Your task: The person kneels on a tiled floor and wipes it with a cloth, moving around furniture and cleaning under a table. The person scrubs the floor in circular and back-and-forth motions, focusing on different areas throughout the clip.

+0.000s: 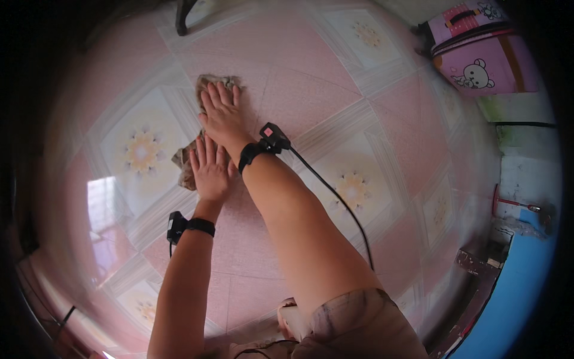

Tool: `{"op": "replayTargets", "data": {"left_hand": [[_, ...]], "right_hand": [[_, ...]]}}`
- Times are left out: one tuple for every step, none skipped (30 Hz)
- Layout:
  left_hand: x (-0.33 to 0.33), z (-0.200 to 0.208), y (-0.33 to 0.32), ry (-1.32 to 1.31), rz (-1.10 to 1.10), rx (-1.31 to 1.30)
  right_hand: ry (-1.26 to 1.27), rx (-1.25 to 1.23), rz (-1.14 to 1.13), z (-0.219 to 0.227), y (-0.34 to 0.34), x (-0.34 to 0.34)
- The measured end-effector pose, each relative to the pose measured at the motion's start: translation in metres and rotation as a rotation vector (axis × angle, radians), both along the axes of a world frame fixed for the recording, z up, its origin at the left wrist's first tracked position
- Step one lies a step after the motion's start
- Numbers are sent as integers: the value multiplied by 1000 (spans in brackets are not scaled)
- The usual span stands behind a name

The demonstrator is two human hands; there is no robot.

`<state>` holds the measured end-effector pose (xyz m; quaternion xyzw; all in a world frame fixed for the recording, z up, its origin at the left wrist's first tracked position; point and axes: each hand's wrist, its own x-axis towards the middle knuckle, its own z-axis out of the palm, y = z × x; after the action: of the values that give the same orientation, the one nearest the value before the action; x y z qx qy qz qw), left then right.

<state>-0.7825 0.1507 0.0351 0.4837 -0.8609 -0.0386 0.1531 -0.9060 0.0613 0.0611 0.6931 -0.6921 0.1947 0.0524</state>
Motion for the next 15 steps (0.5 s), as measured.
{"op": "replayTargets", "data": {"left_hand": [[-20,3,9,-2,-48,54],[-37,5,26,-48,-108,65],[-49,7,40,-120,-160,175],[-55,7,48,-183,-165,203],[-60,6,55,-191,-207,308],[-64,5,59,-210,-196,220],[-67,2,62,-301,-186,252],[-70,1,63,-225,-190,192],[-72,-1,62,-197,-216,187],[-75,-3,62,-211,-208,199],[-77,-4,62,-169,-211,154],[-79,-5,64,-177,-206,180],[-80,-6,65,-173,-203,177],[-81,-7,67,-125,-210,142],[-80,-7,68,-81,-225,173]], "right_hand": [[-8,73,-54,2,17,-24],[2,13,-96,2,35,-43],[-7,32,-145,-1,56,-57],[12,125,-229,-4,70,-67],[-23,18,-193,-7,77,-73],[-37,8,-192,-11,82,-78],[-71,60,-188,-15,87,-83],[-66,-13,-188,-18,88,-86],[-65,-60,-213,-20,87,-90],[-68,-58,-205,-21,87,-93],[-57,-74,-204,-21,87,-95],[-76,-65,-198,-21,87,-97],[-83,-68,-181,-20,88,-98],[-86,-75,-177,-18,89,-99],[-107,3,-185,-17,91,-98]]}}
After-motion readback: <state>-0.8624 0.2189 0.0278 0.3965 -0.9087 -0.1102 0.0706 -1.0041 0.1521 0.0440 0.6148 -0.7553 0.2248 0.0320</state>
